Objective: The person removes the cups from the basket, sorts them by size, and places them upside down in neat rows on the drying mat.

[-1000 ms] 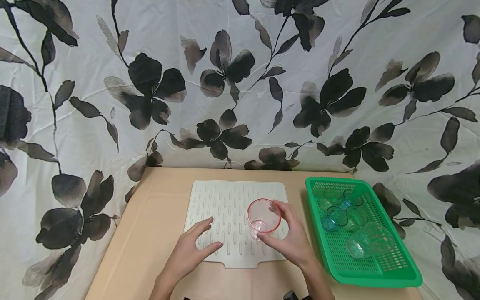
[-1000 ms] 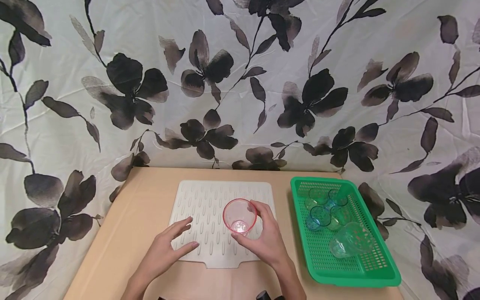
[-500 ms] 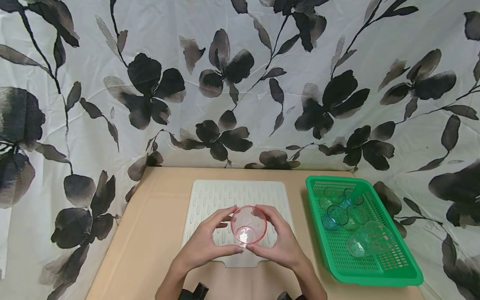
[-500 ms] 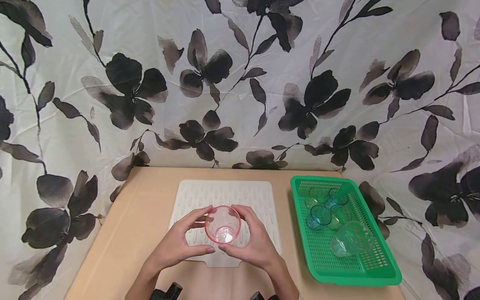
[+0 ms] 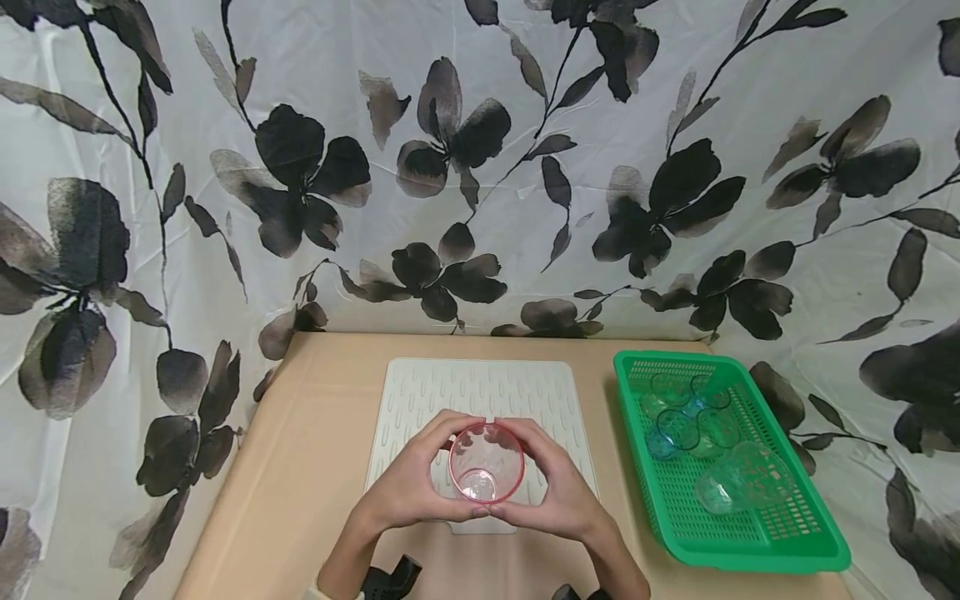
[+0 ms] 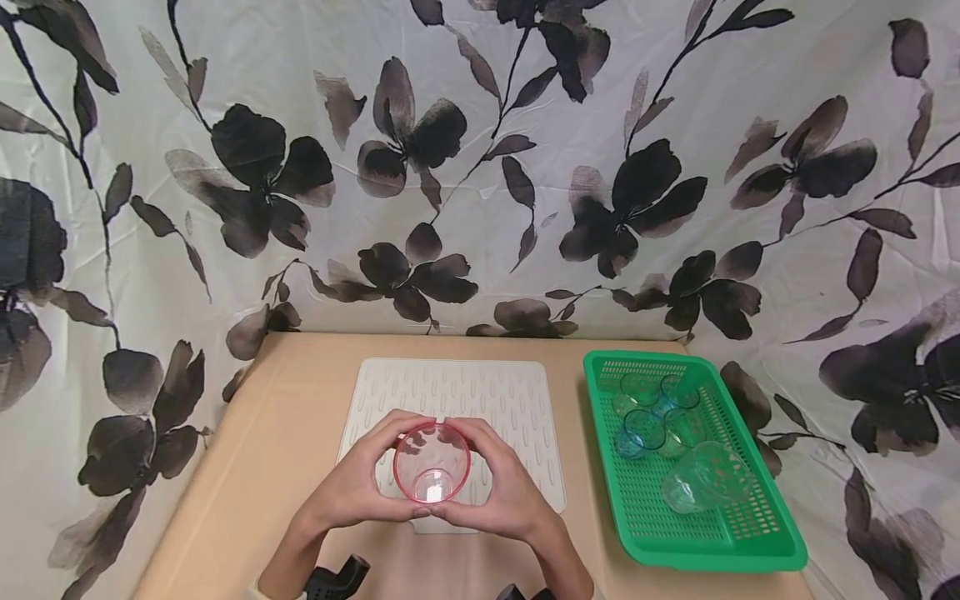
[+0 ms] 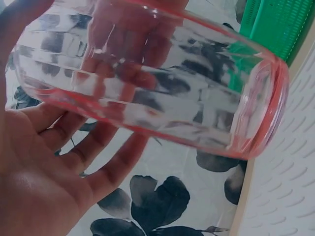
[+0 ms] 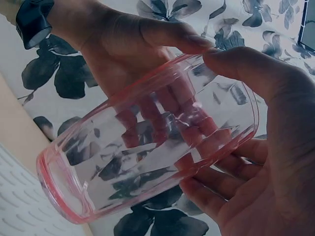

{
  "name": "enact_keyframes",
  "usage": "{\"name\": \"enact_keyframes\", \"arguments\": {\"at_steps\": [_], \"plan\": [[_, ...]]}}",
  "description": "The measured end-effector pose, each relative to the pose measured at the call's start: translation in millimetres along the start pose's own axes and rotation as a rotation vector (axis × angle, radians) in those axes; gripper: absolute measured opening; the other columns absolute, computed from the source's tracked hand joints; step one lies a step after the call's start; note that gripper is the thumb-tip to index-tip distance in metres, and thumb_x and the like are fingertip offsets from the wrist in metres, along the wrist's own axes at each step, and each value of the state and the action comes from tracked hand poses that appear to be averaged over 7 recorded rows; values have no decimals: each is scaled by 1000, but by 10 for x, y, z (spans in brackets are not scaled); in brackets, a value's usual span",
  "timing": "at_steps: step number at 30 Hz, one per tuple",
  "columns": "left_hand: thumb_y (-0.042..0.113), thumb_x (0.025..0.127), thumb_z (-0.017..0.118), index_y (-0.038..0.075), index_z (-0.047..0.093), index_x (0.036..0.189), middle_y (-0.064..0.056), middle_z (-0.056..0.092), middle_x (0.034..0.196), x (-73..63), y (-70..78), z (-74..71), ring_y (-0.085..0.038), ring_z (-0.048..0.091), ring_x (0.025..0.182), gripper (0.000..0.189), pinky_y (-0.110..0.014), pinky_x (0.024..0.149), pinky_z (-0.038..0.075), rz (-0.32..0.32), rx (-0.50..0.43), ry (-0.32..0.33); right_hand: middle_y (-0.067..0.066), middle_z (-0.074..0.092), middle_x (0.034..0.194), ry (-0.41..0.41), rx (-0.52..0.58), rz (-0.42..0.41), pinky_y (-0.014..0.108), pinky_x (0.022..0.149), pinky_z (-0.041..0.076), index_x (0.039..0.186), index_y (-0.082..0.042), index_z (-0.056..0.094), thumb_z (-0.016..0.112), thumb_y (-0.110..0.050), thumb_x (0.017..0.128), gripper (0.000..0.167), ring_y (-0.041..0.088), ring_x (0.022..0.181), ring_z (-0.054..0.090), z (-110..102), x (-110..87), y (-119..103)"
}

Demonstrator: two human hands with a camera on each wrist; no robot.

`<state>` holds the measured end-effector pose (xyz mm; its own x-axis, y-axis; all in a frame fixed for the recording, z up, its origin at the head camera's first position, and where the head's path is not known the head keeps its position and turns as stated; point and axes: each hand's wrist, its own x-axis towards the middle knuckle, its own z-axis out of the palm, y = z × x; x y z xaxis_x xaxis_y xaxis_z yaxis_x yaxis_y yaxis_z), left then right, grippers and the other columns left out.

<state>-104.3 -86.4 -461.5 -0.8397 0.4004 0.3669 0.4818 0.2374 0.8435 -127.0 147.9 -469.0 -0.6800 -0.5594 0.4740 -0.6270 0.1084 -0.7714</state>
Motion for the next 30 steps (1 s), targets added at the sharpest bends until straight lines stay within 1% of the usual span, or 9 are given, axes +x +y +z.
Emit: {"name": "enact_keyframes", "arguments": {"at_steps": [4,6,9,12,16,18,23,26,30], "plan": [[37,68,93,22,53,139,3,58,130,-6,5,-6,-11,58,112,83,-29,91,59,39,26,37,10,54,142,-31,59,-16,31,112,51,152,-8,37,89,-17,75,93,21,129,56,1,-1,-4],[36,68,94,21,53,138,2,58,129,-11,6,-15,-11,58,111,83,-32,90,60,56,39,57,13,52,144,-49,96,-15,30,116,47,155,-8,32,88,-13,75,98,21,133,53,1,0,-5],[35,67,94,21,52,139,2,58,129,-12,10,-37,-11,59,109,84,-36,87,61,71,49,83,14,49,148,-64,140,5,28,119,43,157,-9,27,88,-11,75,103,21,138,50,16,5,3],[35,68,93,20,52,139,2,58,128,-6,11,-59,-10,59,109,84,-36,86,62,80,62,99,14,48,148,-63,163,12,28,117,45,156,-9,29,88,-10,74,102,22,136,50,58,4,48],[35,68,93,19,52,139,4,58,128,-4,15,-87,-11,59,109,84,-31,87,61,85,69,107,13,51,144,-64,175,30,30,115,47,153,-7,35,89,-14,74,96,26,130,53,159,-21,167],[35,67,93,18,53,139,4,58,127,-9,16,-96,-12,59,109,84,-31,87,61,94,70,114,13,51,143,-65,172,59,30,114,47,150,-9,39,89,-17,75,91,27,130,54,222,-50,245],[33,65,94,18,53,139,4,59,126,-21,28,-120,-12,60,108,86,-30,86,60,121,81,135,8,54,144,-72,153,150,34,115,46,145,-15,45,89,-20,76,82,25,133,54,383,-131,426],[32,65,94,18,52,140,4,58,126,-27,37,-127,-11,59,109,87,-29,87,60,133,86,139,3,57,142,-76,138,202,36,114,46,144,-20,47,89,-22,76,80,20,133,54,468,-167,490],[31,65,94,17,53,140,3,58,127,-38,47,-126,-14,60,109,87,-32,87,61,150,78,140,-3,60,140,-82,157,273,36,114,46,142,-23,49,88,-25,77,76,15,132,54,560,-181,529]]}}
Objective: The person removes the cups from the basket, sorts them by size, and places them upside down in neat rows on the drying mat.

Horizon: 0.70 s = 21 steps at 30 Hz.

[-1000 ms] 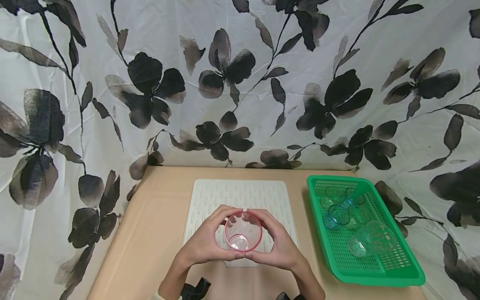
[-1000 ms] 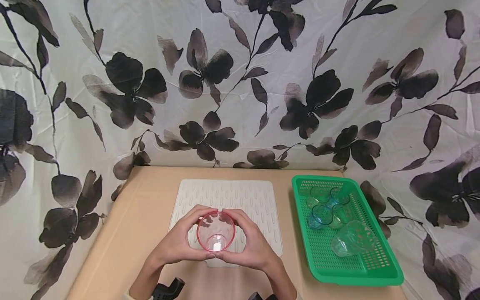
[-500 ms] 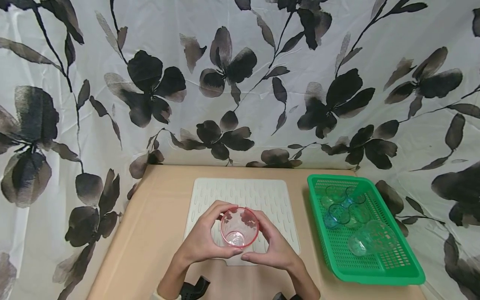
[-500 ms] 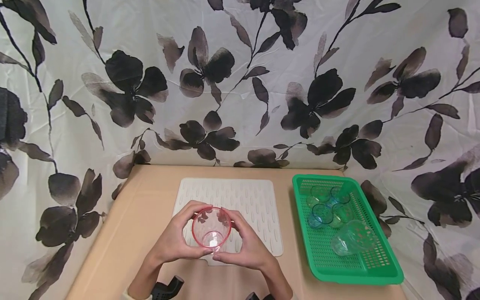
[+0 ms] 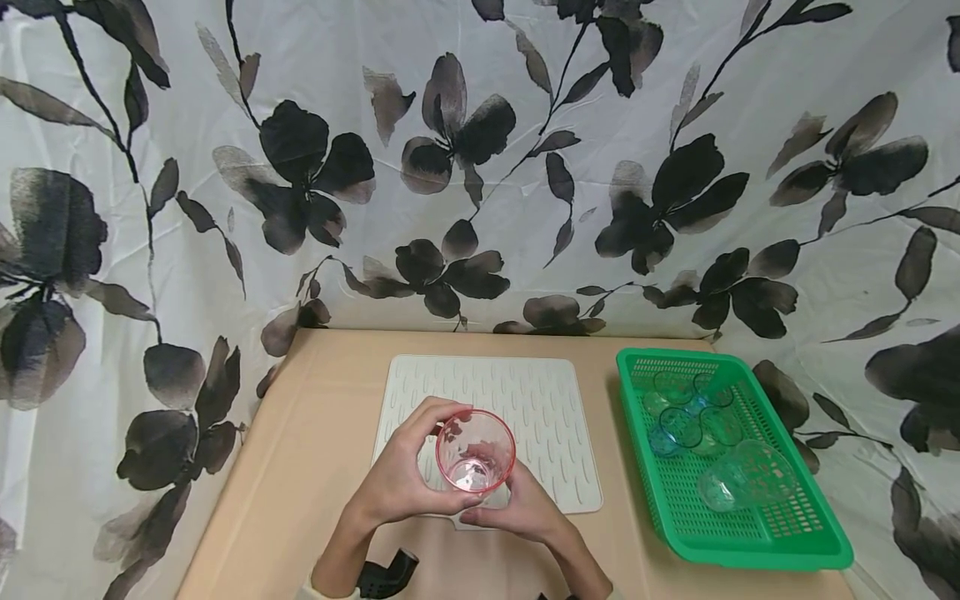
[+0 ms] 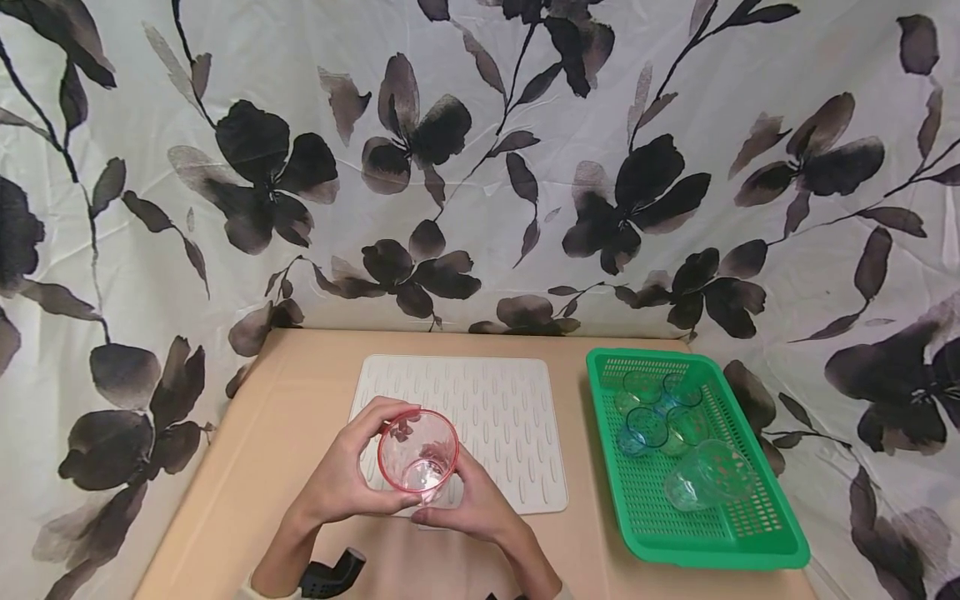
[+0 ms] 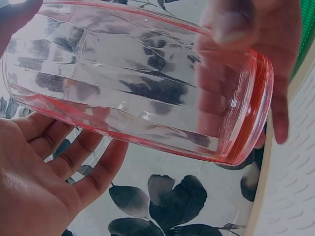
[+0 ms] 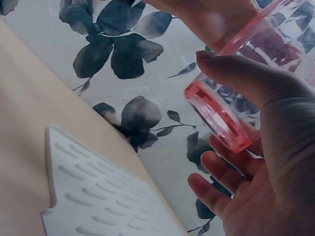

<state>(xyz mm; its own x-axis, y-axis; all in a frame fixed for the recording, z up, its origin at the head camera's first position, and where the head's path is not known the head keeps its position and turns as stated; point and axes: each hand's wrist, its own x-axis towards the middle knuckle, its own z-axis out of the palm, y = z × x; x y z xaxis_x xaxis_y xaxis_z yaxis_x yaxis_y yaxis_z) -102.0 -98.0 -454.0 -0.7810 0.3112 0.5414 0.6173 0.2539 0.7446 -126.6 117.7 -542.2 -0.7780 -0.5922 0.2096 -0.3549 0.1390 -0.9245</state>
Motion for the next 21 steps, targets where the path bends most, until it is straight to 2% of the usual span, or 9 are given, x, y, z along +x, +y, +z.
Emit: {"name": "enact_keyframes", "arguments": {"at_steps": [6,9,14,18,21], "plan": [[31,64,95,18,53,140,-1,59,128,-2,23,-7,-15,58,114,88,-31,90,60,-10,3,-2,-5,61,138,-20,37,28,37,115,45,143,-18,49,87,-23,78,76,15,131,55,49,25,32],[31,63,95,18,53,140,-1,59,129,-11,31,-12,-14,57,115,89,-31,91,60,-18,8,7,1,59,142,-17,48,29,38,117,43,144,-21,48,87,-22,79,76,16,135,52,48,19,49],[31,63,97,19,52,140,-1,58,129,-42,38,-43,-13,58,114,90,-32,89,60,-44,11,24,5,60,140,5,58,-19,36,114,46,141,-25,50,85,-17,80,71,16,133,54,21,-5,87],[29,62,97,19,53,140,-1,60,127,-80,31,-102,-14,59,111,90,-27,89,59,-47,30,50,9,61,132,27,96,-88,31,107,51,132,-16,55,84,-7,79,61,12,123,58,-35,-20,136],[27,60,98,17,55,138,0,61,124,-114,14,-157,-15,60,107,90,-25,88,57,-28,53,77,9,60,128,31,137,-135,27,103,53,130,-10,55,83,1,78,60,10,120,57,-101,-25,162]]}}
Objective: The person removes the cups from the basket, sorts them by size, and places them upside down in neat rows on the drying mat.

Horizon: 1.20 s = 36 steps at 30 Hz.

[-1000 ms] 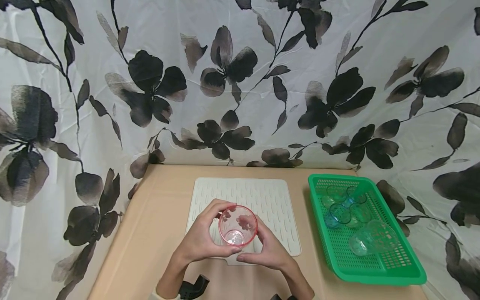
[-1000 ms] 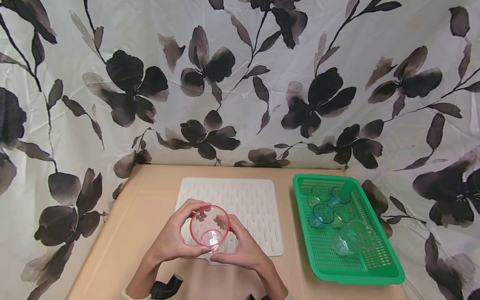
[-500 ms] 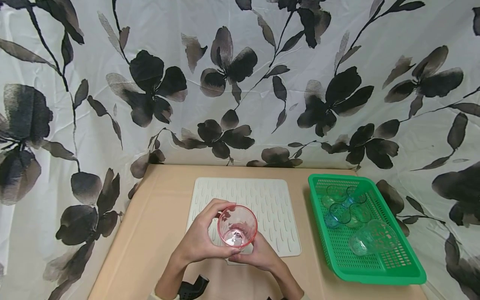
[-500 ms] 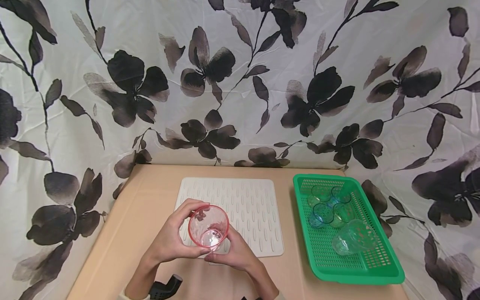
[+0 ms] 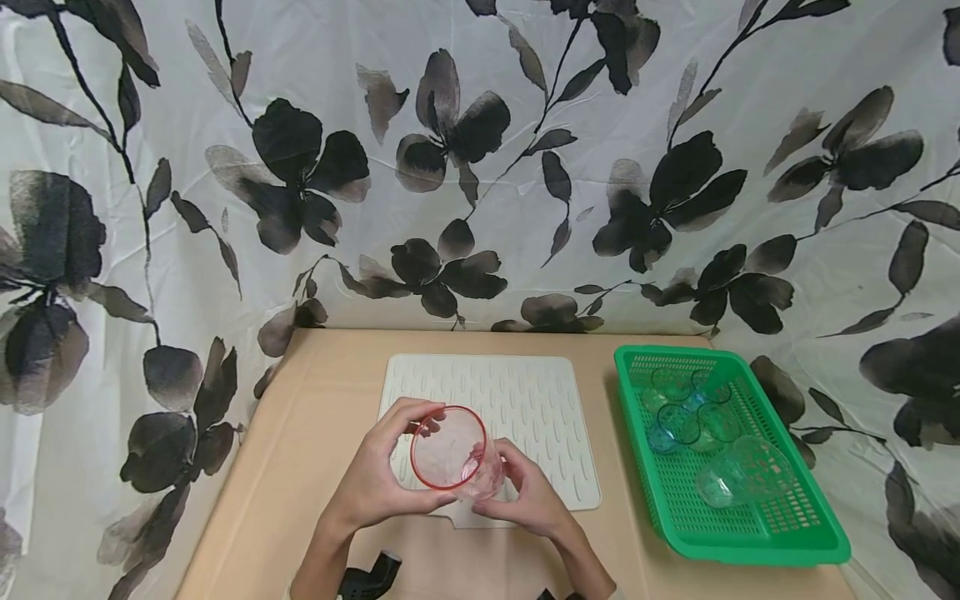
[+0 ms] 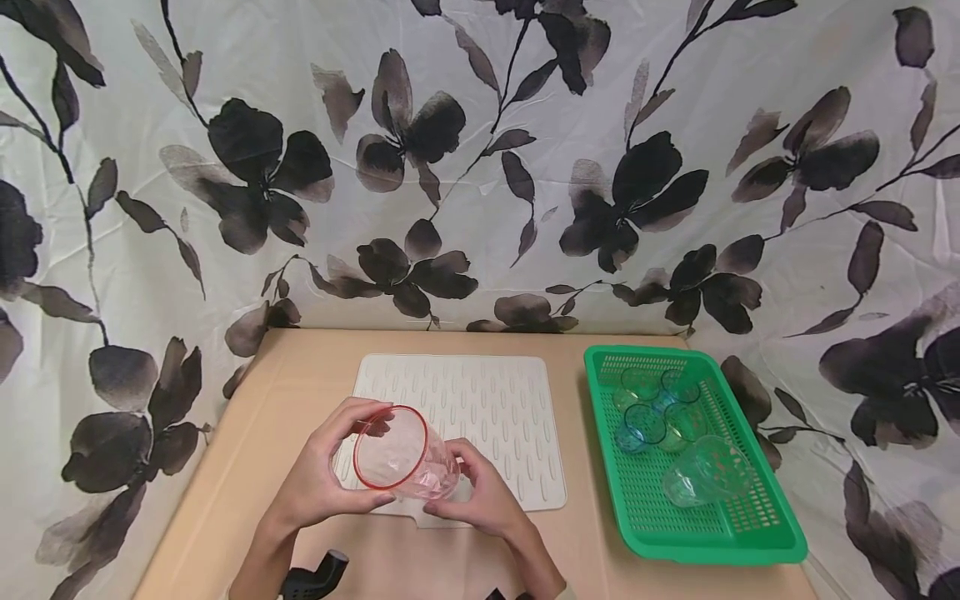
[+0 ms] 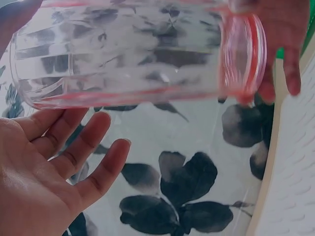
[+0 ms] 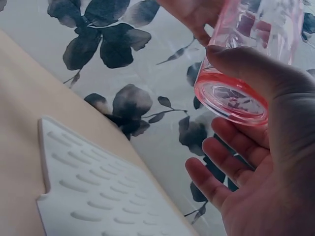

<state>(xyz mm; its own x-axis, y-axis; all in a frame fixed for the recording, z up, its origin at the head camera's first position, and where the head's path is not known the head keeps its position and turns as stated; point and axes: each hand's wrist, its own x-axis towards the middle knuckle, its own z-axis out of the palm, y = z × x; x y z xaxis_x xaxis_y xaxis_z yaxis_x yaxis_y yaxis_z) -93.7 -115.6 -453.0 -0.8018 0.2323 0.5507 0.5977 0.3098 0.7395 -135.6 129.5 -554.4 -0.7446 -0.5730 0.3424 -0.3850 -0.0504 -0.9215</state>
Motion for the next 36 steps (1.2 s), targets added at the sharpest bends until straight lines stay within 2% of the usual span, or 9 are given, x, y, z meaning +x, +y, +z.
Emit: {"name": "enact_keyframes", "arguments": {"at_steps": [7,11,17,24,31,36], "plan": [[23,58,99,15,56,137,0,63,122,-127,-41,-134,-16,61,106,90,-23,85,56,-20,32,27,4,58,128,-15,92,-26,23,101,50,136,-3,51,80,10,76,68,7,116,55,-157,3,-50],[21,58,98,12,57,136,1,62,122,-208,-64,-171,-17,61,105,89,-23,85,56,-52,35,22,7,58,128,-11,126,-68,23,100,51,136,3,50,78,13,74,69,9,116,55,-239,8,-97],[22,60,97,17,56,135,3,61,121,-339,-126,-196,-17,59,108,86,-21,88,52,-112,65,8,11,57,127,7,197,-148,24,101,53,133,11,47,75,18,71,68,10,118,55,-330,47,-197],[19,62,96,20,53,135,5,58,126,-485,-240,-148,-12,57,113,85,-25,92,50,-171,60,-50,6,58,129,-6,248,-265,26,101,55,132,16,46,76,9,75,65,15,117,57,-378,187,-373],[31,65,96,24,48,138,7,55,135,-602,-302,-61,-8,55,123,88,-24,93,50,-251,52,-86,5,57,129,-34,220,-312,30,101,55,132,11,48,79,-7,80,62,18,117,55,-334,378,-562],[33,65,96,25,45,141,6,56,136,-659,-337,-1,-9,56,119,92,-22,93,52,-309,-37,-105,6,57,130,-87,222,-360,34,99,58,133,7,49,78,-16,84,61,19,119,55,-247,520,-664]]}}
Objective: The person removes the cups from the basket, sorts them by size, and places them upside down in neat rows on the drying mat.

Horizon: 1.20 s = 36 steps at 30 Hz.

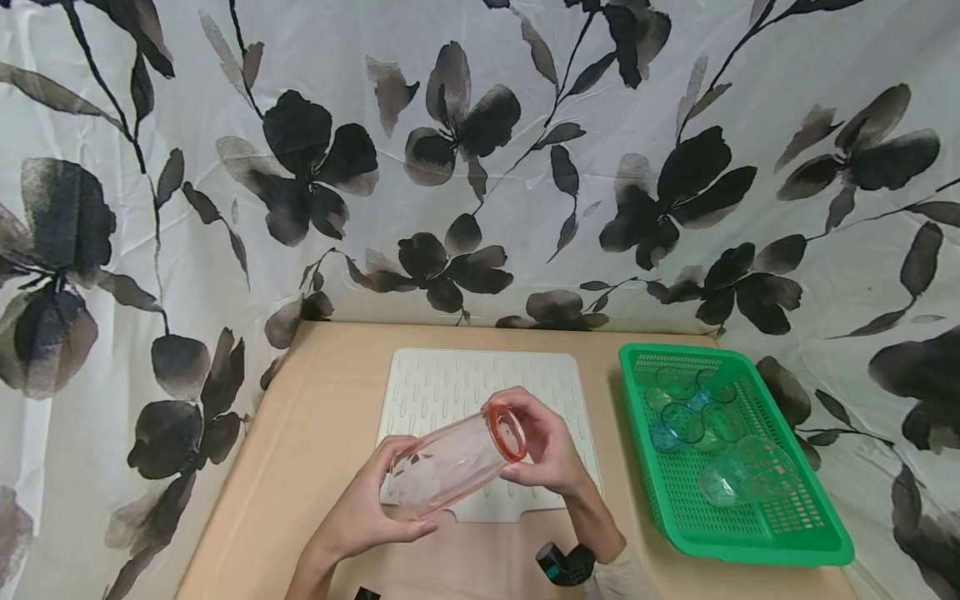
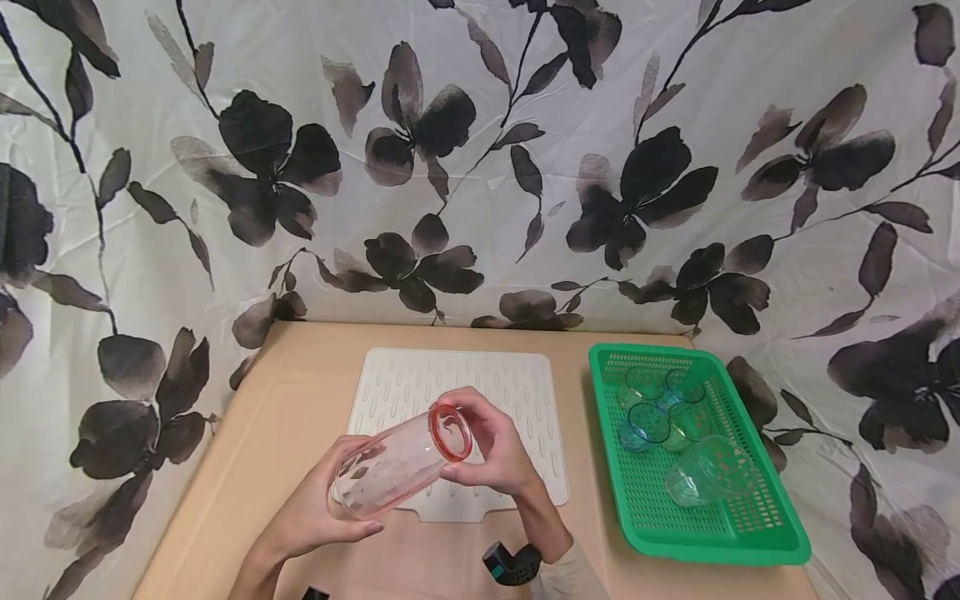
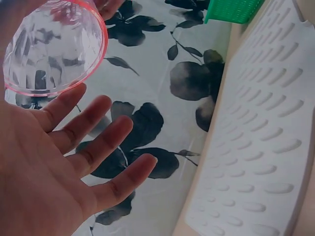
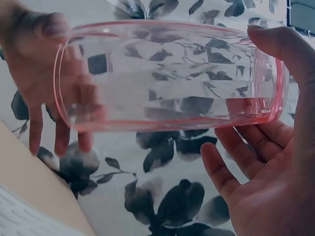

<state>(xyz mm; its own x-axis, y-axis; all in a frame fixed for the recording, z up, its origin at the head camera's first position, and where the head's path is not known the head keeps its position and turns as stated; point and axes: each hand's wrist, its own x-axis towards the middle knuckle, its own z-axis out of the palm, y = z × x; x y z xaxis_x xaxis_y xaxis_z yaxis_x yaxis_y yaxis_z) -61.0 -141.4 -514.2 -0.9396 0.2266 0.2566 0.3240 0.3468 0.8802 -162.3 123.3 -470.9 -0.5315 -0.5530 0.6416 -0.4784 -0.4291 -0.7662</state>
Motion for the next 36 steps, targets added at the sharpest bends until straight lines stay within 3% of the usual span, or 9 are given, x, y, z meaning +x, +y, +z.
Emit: {"name": "enact_keyframes", "arguments": {"at_steps": [3,6,12,16,20,24,29,36], "plan": [[33,65,97,26,44,142,5,58,136,-24,-47,13,-10,57,117,94,-23,94,54,-34,-60,-7,7,56,130,-34,-2,-26,34,97,59,133,7,49,78,-19,85,62,19,118,55,90,98,-5],[37,63,97,30,44,142,10,58,134,-48,-77,29,-9,57,116,95,-22,95,52,-77,-48,19,10,56,128,-63,-19,-30,35,97,59,133,7,49,79,-21,86,63,18,117,56,172,184,0],[48,61,95,33,49,139,15,56,135,-73,-135,62,-11,57,117,92,-33,95,52,-135,176,154,21,57,122,-99,-103,30,39,103,56,131,5,52,83,-9,79,62,18,117,57,217,371,61],[42,70,91,20,54,139,6,58,136,-121,-244,61,-16,59,118,81,-45,94,55,-195,315,247,20,60,122,-82,-183,99,42,107,53,130,1,55,84,3,71,66,18,116,58,187,488,133],[37,76,88,6,58,135,-7,61,133,-204,-397,72,-26,63,119,73,-50,96,57,-244,445,312,16,62,126,-49,-278,146,43,110,51,131,-3,58,86,2,70,68,19,119,58,128,578,226],[34,82,84,-1,56,136,-18,58,136,-278,-561,133,-38,58,127,70,-53,105,53,-342,503,318,11,62,132,-27,-373,197,42,110,51,134,-8,59,87,-5,73,67,20,123,57,57,656,327],[38,90,74,-1,48,144,-23,47,149,-335,-767,226,-44,44,140,72,-58,116,42,-500,538,287,6,63,135,-14,-449,273,44,106,53,136,-14,59,89,-19,75,68,24,124,59,-32,750,471],[42,91,71,-5,37,150,-27,30,160,-346,-1017,350,-46,24,150,83,-61,125,22,-576,570,243,0,64,135,-2,-537,359,45,101,55,138,-21,59,90,-26,75,70,19,120,59,-126,862,745]]}}
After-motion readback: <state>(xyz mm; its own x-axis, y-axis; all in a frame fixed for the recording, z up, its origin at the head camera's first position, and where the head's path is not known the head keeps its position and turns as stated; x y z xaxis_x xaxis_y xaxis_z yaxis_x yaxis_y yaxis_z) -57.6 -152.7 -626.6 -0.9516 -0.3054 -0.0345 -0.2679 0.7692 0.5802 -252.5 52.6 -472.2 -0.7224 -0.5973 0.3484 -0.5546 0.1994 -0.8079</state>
